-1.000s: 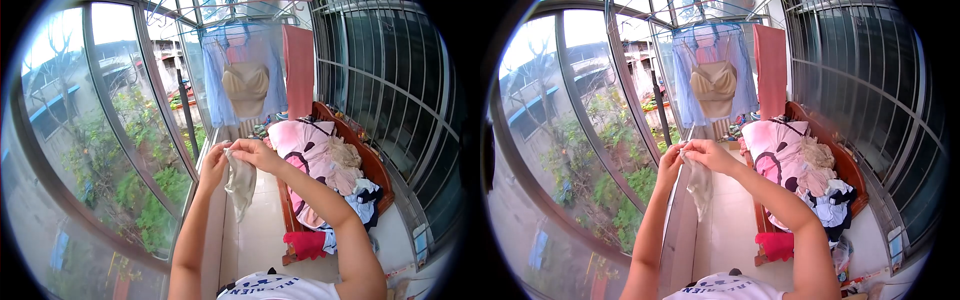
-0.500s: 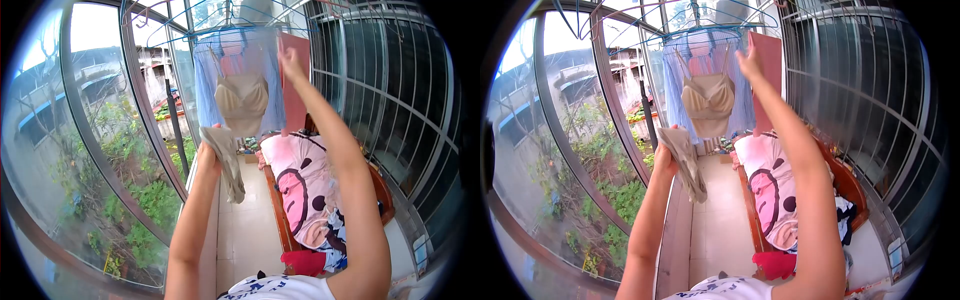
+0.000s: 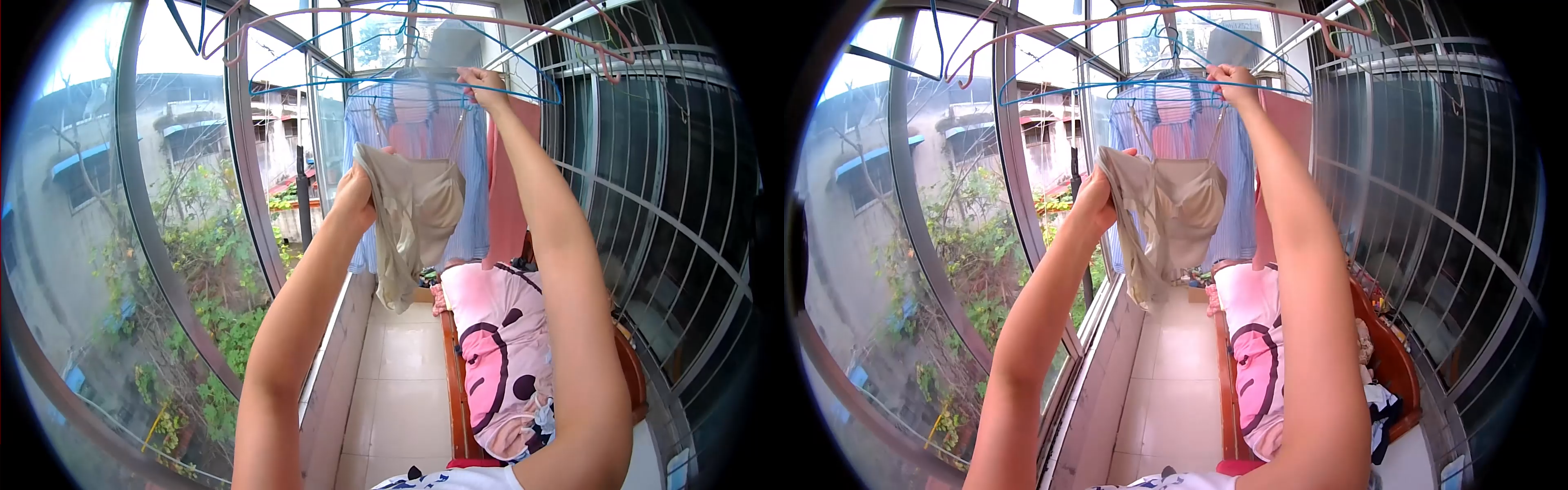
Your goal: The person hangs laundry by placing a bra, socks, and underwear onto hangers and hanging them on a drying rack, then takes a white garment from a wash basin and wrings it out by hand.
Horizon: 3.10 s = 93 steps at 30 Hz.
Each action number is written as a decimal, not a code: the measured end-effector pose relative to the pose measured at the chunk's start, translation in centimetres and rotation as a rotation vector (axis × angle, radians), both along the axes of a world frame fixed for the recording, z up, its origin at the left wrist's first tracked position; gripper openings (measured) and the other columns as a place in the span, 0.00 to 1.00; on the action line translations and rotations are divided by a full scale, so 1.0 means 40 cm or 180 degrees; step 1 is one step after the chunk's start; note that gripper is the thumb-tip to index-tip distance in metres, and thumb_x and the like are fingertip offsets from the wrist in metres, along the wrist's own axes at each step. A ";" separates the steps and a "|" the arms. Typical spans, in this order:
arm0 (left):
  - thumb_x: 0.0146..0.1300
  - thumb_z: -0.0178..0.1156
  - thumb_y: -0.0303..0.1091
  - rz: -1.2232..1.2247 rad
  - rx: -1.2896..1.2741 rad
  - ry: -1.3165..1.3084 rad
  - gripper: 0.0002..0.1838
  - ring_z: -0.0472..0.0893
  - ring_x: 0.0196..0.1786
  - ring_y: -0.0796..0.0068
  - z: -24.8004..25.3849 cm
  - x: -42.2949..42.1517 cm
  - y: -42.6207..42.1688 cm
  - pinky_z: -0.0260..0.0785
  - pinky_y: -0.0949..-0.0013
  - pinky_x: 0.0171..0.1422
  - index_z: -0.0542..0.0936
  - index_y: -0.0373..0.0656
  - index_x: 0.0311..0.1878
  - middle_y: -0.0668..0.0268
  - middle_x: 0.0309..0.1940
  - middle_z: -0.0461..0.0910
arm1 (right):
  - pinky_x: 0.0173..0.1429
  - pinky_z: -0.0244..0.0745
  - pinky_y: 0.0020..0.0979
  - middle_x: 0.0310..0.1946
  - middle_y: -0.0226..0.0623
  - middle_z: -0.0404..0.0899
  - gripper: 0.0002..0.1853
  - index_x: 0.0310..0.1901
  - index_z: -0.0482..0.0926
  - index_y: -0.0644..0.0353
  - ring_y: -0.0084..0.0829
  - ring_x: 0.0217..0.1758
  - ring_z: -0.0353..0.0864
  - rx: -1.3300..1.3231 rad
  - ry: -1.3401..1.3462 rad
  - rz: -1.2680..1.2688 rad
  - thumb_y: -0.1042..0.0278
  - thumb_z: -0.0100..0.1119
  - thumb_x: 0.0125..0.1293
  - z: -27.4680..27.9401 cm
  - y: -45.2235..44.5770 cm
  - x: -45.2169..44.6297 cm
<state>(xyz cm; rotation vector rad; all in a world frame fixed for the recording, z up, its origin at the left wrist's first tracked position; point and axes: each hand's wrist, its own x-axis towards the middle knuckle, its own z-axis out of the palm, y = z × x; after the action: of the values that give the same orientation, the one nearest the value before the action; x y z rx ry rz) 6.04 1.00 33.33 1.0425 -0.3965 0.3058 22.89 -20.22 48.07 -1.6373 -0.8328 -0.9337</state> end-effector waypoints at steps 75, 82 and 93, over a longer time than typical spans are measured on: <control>0.65 0.51 0.42 0.1183 0.2433 0.0609 0.16 0.70 0.27 0.88 -0.428 -0.304 0.133 0.62 0.81 0.32 0.81 0.39 0.34 0.74 0.25 0.76 | 0.48 0.68 0.28 0.33 0.31 0.79 0.14 0.36 0.77 0.61 0.25 0.40 0.76 -0.2067 0.2001 0.2338 0.61 0.64 0.51 -1.185 0.191 -0.587; 0.65 0.52 0.45 0.1274 0.2377 0.0690 0.18 0.64 0.24 0.90 -0.439 -0.301 0.236 0.54 0.81 0.27 0.81 0.41 0.30 0.78 0.20 0.70 | 0.41 0.65 0.18 0.29 0.19 0.72 0.05 0.35 0.75 0.54 0.12 0.36 0.69 0.0348 0.2800 0.2566 0.64 0.55 0.60 -1.208 0.052 -0.474; 0.66 0.50 0.44 0.0801 0.2305 0.0989 0.18 0.63 0.25 0.91 -0.483 -0.317 0.302 0.55 0.82 0.30 0.78 0.39 0.30 0.80 0.21 0.68 | 0.36 0.61 0.13 0.26 0.18 0.72 0.08 0.38 0.77 0.61 0.08 0.30 0.66 0.0884 0.1618 0.1346 0.65 0.56 0.63 -1.001 -0.066 -0.379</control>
<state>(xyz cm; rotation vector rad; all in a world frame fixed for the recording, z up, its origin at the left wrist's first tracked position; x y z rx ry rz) -6.64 13.10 14.02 1.8297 -0.0827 0.2186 7.74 -22.86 8.02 -1.3001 -0.6243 -0.2961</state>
